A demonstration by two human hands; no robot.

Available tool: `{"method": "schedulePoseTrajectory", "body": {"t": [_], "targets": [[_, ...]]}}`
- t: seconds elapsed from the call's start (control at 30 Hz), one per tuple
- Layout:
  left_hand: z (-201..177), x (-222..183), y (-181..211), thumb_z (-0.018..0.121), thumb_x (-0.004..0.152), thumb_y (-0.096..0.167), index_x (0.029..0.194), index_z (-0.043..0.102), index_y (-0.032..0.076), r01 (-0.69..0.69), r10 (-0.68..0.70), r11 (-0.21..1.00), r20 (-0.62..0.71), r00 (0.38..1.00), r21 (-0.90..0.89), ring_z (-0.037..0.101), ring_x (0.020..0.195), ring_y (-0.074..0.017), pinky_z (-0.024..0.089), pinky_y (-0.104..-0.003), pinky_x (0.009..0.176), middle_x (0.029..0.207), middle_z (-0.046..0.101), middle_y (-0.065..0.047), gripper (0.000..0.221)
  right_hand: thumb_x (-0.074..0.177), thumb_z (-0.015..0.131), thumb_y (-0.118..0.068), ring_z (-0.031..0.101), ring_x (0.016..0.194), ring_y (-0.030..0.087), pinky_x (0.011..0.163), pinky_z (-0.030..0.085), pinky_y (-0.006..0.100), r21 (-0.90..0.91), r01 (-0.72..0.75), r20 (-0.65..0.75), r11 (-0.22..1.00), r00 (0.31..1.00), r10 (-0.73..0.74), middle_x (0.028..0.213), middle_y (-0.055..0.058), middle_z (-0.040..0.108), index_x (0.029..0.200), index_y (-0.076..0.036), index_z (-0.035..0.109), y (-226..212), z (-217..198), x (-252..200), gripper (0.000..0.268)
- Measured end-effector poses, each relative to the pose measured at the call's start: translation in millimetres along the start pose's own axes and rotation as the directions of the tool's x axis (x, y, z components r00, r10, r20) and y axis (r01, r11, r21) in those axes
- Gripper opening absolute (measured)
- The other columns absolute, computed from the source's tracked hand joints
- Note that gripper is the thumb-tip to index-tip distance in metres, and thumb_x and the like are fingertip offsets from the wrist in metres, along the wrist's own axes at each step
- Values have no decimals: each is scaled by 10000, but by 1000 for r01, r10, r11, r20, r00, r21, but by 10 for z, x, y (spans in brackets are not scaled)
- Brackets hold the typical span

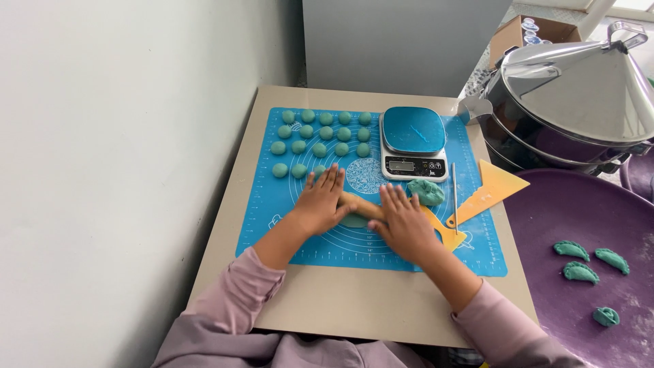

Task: Rolling out blue dough balls with a rolling pin and hand-shaping them into dumplings on a silicone mat.

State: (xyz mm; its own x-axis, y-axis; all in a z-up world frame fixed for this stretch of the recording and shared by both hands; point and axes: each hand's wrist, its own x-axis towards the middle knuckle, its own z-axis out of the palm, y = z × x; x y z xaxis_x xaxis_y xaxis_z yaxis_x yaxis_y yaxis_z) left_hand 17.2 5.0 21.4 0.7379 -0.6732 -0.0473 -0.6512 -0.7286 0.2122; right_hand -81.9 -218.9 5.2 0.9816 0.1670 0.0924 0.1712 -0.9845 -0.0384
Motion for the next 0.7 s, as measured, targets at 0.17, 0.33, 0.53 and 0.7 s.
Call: {"method": "schedulePoseTrajectory", "body": {"t": [0.17, 0.33, 0.53, 0.7], "targets": [[118, 196, -75, 268, 1055, 645, 1641, 160, 38, -38, 36, 999, -122, 992, -14, 128, 1568, -403, 75, -637, 1238, 1686, 188, -234, 850, 996, 304, -740, 219, 1547, 381, 1233, 112, 618, 44, -19, 21, 999, 1000, 18, 1632, 196, 340, 1640, -66, 204, 120, -99, 136, 937], [-122, -195, 6, 242, 1036, 676, 1631, 178, 52, -19, 16, 999, 59, 998, 51, 129, 1575, -354, 48, -649, 1240, 1695, 170, -202, 865, 991, 308, -746, 168, 1554, 378, 1235, 68, 581, 42, 29, 56, 999, 998, -32, 1657, 200, 279, 1639, -57, 204, -241, -194, -225, 952], [-63, -313, -21, 309, 1024, 655, 1609, 237, 41, -18, 11, 999, 171, 985, 42, 212, 1550, -359, 65, -659, 1225, 1666, 240, -209, 852, 952, 326, -800, 118, 1557, 367, 1228, 11, 565, 44, 86, 84, 995, 992, -89, 1664, 188, 247, 1624, -69, 228, -286, -104, -298, 999], [160, 140, -137, 324, 1051, 629, 1652, 138, 63, -94, 99, 995, -192, 976, 31, 109, 1573, -401, 54, -656, 1229, 1696, 167, -225, 846, 1019, 321, -705, 195, 1548, 400, 1229, 24, 627, 28, -1, -69, 1000, 998, 3, 1637, 224, 323, 1645, -50, 215, 159, 9, 190, 913]]}}
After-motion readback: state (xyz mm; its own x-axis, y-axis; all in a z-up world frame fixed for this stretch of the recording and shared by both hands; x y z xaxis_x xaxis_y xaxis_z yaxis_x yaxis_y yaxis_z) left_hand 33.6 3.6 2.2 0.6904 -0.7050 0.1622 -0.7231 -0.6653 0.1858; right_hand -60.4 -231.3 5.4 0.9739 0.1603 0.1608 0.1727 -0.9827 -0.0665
